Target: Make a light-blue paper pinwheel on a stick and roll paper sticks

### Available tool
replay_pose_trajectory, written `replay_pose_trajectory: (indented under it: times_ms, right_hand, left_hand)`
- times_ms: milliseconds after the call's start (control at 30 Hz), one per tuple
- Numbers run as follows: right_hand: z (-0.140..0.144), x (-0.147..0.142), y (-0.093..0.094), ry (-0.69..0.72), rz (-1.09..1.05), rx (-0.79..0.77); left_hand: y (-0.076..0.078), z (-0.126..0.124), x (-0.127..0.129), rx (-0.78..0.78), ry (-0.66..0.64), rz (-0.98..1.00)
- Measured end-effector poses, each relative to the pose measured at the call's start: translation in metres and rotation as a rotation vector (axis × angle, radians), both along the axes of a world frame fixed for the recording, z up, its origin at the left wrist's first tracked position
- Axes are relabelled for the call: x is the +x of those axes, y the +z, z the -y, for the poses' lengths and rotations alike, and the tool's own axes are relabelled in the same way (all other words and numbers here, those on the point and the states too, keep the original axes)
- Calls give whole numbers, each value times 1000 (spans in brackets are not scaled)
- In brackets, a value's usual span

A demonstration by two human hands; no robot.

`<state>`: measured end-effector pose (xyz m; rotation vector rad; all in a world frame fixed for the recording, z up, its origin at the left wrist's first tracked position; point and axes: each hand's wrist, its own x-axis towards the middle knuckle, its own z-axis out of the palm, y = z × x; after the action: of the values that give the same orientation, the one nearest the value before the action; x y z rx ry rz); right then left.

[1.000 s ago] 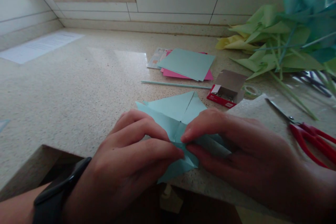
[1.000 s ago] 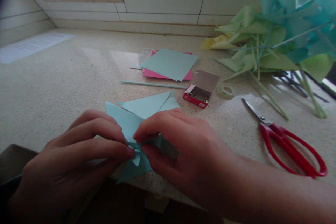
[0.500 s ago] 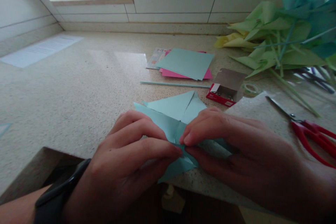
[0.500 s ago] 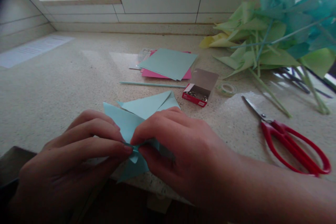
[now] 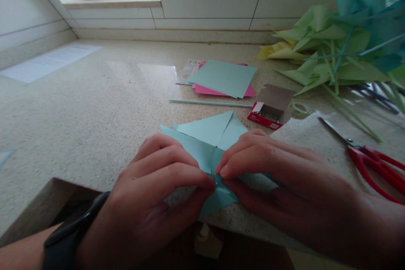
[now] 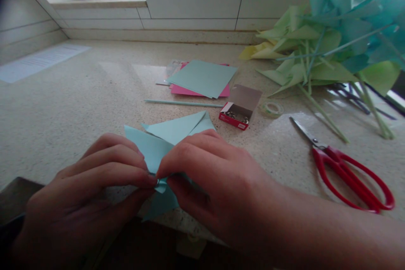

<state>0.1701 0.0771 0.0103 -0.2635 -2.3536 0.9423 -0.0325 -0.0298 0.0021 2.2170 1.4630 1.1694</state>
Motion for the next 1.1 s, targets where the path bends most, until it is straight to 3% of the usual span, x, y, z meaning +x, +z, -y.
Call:
replay_pose_trajectory:
  times_ms: [1100]
  right_hand:
    - [-1,2,-1,61,-3,47]
  left_hand:
    - [-2,0,0,6,-10,-17]
